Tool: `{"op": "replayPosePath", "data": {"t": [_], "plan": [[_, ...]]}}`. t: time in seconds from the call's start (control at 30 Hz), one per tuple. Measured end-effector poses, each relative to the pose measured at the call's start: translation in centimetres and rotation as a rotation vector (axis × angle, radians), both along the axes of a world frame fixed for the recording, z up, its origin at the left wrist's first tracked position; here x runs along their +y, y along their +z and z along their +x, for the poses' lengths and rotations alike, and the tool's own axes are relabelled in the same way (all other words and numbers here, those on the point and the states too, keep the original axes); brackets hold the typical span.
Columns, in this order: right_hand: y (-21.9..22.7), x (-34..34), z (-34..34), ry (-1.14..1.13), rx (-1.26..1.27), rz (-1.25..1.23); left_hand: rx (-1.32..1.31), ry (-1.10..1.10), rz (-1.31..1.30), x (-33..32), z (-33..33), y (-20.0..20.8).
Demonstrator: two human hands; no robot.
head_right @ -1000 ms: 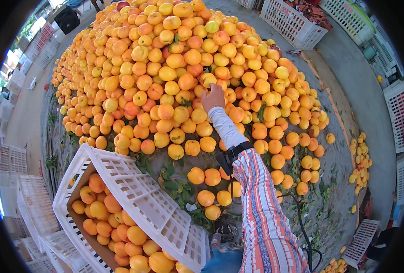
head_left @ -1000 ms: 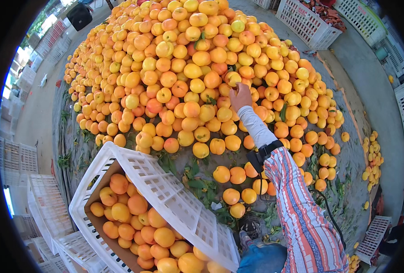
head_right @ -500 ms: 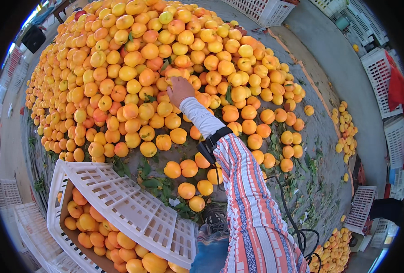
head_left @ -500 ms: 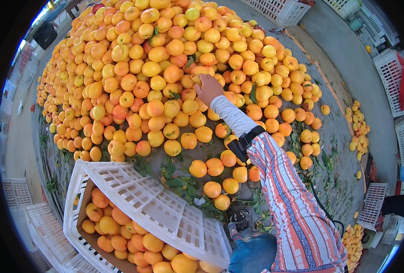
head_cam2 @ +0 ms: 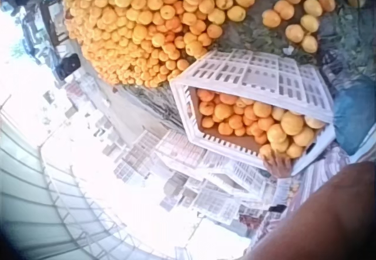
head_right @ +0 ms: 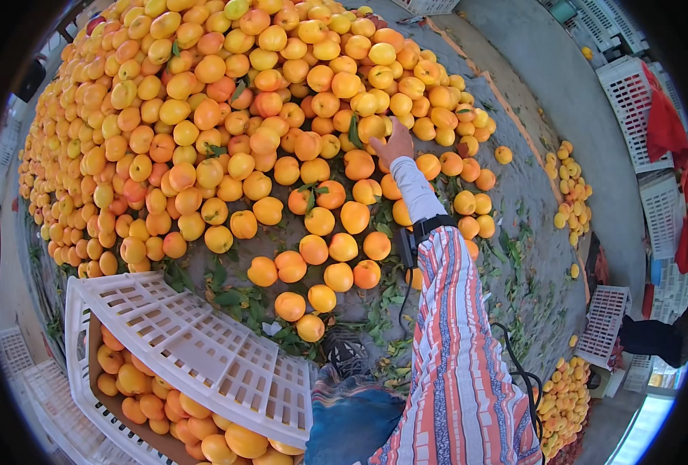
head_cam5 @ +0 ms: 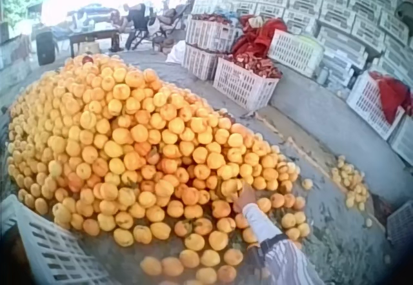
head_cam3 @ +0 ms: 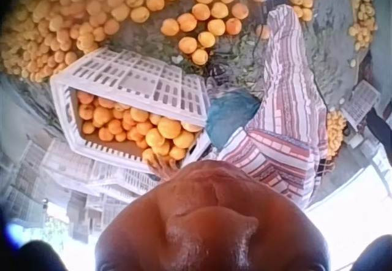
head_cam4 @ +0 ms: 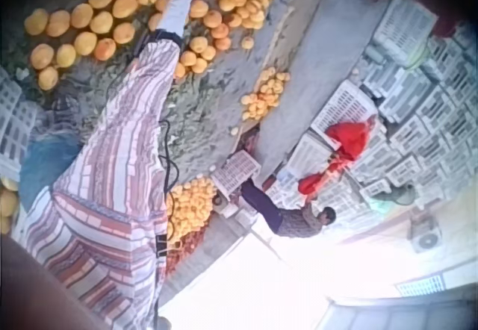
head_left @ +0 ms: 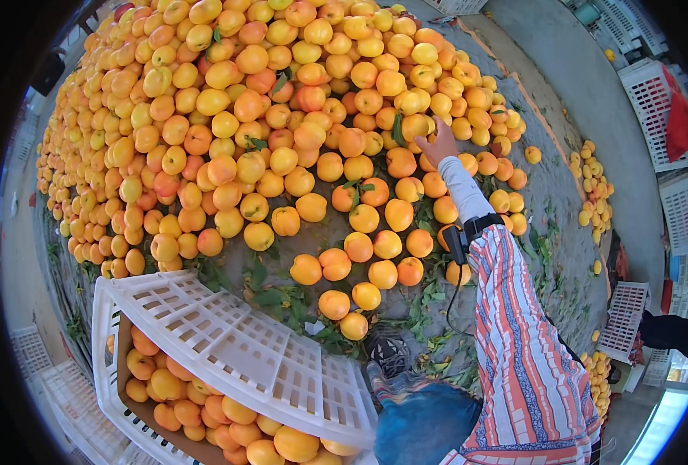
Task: Sorting and packing peaches from a large pile into a plastic crate.
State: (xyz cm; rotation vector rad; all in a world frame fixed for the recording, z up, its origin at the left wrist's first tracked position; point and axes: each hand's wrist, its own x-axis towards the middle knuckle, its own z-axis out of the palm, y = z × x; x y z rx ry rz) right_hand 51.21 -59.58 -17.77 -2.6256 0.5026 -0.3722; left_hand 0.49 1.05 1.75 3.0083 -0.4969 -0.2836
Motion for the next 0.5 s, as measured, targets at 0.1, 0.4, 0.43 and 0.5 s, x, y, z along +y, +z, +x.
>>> {"op": "replayPosePath", "data": {"t": [0.1,0.4,0.43,0.5], "plan": [[1.0,-1.0,2.1,0.168,0.072,-0.124,0.145,0.263,0.015,-2.0,2.0,1.7],[0.3,1.1,-2.7,0.08,0.024,0.327,0.02,0.296,-0.003,-1.9,1.6,0.8],[-0.4,1.4,-3.3,0.109,0.029,0.143,-0.002,0.286,-0.004,-1.8,1.5,0.7],[-1.2,1.5,-3.8,0.105,0.06,0.212,-0.023,0.28,0.001,-1.9,1.4,0.7]]}}
